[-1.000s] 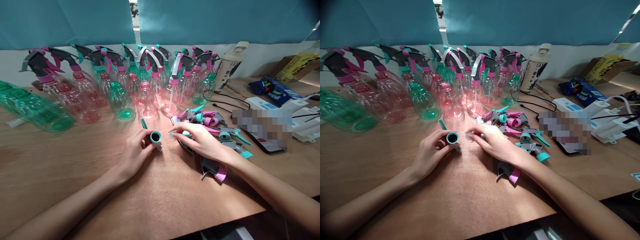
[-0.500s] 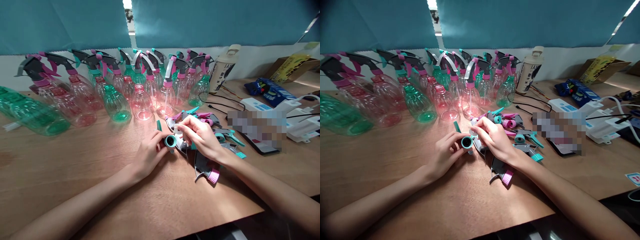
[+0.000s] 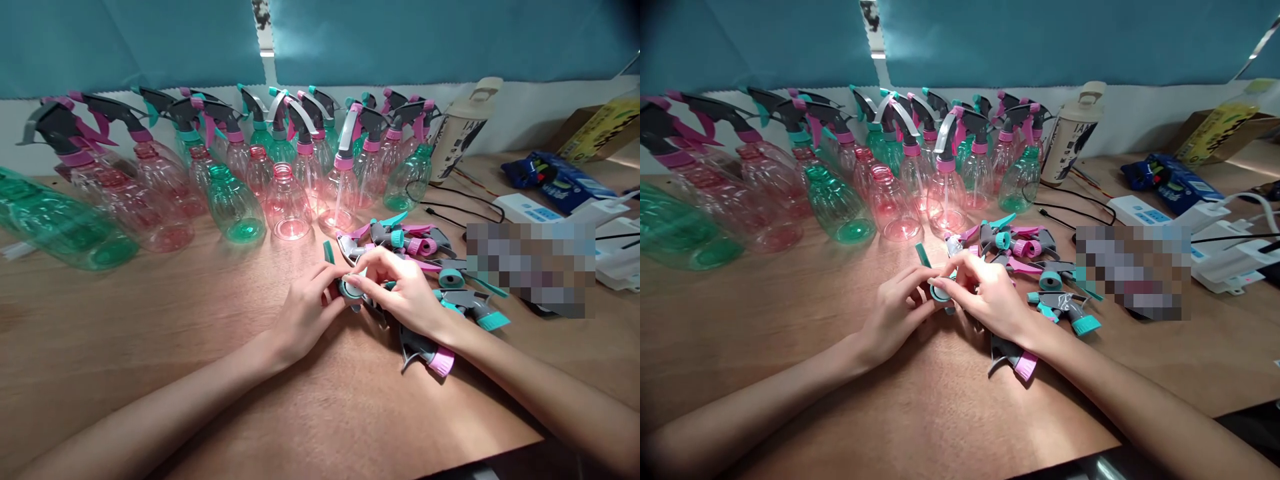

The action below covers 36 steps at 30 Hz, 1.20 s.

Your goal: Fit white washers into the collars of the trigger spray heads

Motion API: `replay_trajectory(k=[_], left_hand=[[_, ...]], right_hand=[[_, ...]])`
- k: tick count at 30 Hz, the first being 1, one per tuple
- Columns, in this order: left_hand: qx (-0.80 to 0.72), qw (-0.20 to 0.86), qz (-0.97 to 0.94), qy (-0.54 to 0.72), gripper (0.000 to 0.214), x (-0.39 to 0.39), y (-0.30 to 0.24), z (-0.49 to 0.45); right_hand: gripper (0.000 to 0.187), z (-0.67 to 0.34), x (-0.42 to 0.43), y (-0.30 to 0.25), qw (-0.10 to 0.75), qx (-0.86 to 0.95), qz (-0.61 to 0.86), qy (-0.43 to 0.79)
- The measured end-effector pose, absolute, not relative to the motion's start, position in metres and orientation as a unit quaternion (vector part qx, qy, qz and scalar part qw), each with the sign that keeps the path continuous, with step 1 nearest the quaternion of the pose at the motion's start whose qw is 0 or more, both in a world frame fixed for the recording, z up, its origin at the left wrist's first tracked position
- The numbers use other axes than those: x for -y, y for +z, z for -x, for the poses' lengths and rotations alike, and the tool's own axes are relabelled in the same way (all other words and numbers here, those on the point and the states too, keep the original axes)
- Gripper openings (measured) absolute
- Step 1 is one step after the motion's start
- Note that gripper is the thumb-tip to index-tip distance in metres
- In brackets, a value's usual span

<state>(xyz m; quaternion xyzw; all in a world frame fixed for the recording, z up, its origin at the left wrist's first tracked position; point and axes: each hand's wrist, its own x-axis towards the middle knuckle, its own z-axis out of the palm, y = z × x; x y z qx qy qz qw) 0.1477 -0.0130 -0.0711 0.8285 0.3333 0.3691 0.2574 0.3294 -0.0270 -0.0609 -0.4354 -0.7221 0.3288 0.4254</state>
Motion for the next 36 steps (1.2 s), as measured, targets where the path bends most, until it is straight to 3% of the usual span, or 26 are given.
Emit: replay_trajectory(k=[9,17,36], left_hand=[[-0.342,0.295,-0.816,0.360,0.034,0.013,-0.069,-0.148],[-0.353,0.305,-0.812,0.350,0.029,0.011,-0.067,-0.148],[-0.334,0.196,-0.849,0.360,0.034,0.016,-0.072,-0.146]], right_hand=[[0.019,-0.339,0.022,-0.048,0.466,0.697,0.438,0.324],[0.017,-0.352,0.023,-0.023,0.304,0.808,0.416,0.286],[0.024,-0.351,0.027,-0.031,0.302,0.860,0.395,0.111]])
